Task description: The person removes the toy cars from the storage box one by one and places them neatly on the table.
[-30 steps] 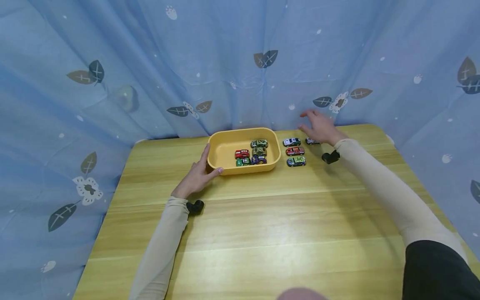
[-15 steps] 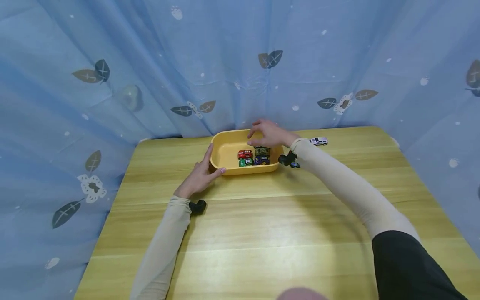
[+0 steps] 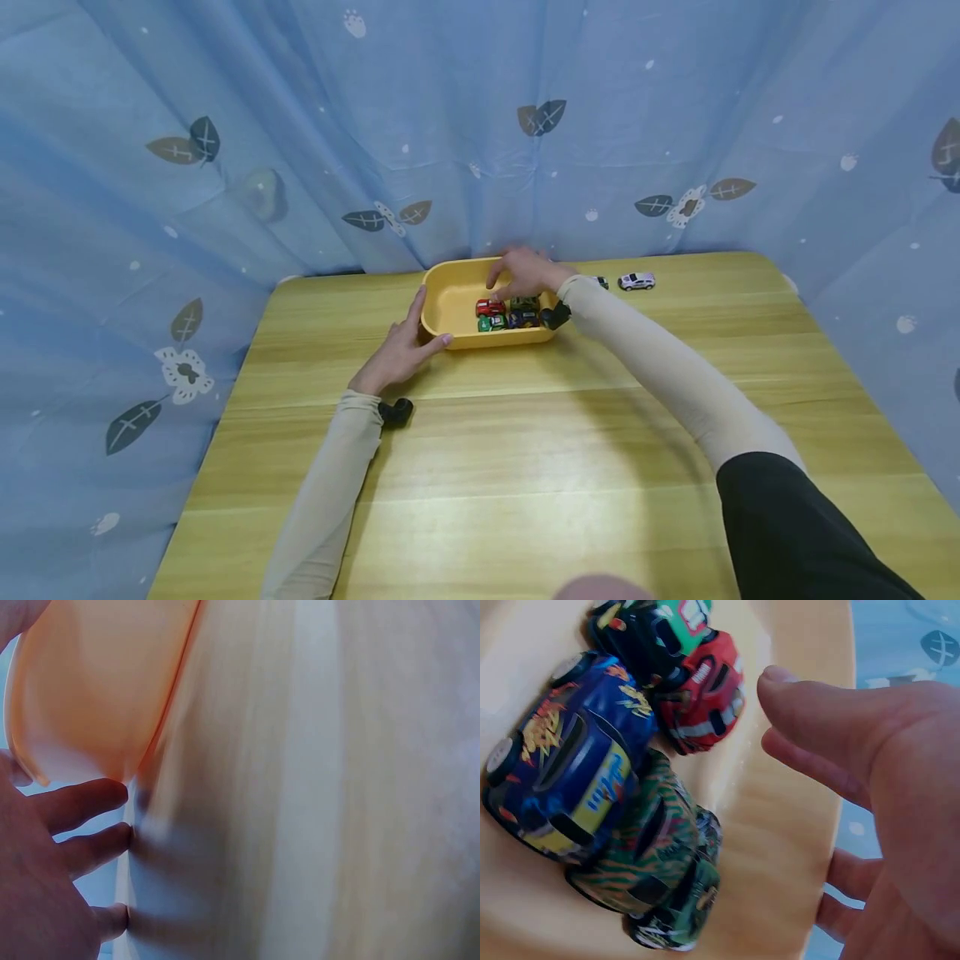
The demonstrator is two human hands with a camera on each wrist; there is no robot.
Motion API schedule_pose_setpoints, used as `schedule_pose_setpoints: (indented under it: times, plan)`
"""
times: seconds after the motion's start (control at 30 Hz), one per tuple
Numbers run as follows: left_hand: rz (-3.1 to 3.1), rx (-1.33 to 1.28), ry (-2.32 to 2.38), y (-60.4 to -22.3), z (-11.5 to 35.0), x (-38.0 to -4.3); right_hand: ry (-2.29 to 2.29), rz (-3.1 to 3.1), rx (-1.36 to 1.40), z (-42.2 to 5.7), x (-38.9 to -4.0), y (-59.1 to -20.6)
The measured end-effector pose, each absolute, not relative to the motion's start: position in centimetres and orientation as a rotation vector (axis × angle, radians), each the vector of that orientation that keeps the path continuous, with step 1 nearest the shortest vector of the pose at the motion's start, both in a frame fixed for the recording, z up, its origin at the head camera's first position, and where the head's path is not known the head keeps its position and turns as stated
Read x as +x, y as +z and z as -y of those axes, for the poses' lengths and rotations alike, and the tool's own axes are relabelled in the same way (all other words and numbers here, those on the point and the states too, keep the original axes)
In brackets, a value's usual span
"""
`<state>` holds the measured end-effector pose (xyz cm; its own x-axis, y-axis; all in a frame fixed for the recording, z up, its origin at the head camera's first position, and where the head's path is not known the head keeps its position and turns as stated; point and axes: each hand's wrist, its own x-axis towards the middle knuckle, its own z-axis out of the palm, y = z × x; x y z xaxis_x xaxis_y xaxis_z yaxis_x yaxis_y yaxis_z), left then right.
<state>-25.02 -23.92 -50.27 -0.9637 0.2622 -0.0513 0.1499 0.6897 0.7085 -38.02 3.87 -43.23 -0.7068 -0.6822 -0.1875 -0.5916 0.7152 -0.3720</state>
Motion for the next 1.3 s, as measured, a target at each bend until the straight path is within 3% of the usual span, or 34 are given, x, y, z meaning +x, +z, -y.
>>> schedule_pose_setpoints:
  times: [1.3]
  plan:
    - [-2.750,0.327,1.109,-50.07,23.99,-24.76,-0.232,-2.590,-0.849,-2.97,-37.98,-43.64]
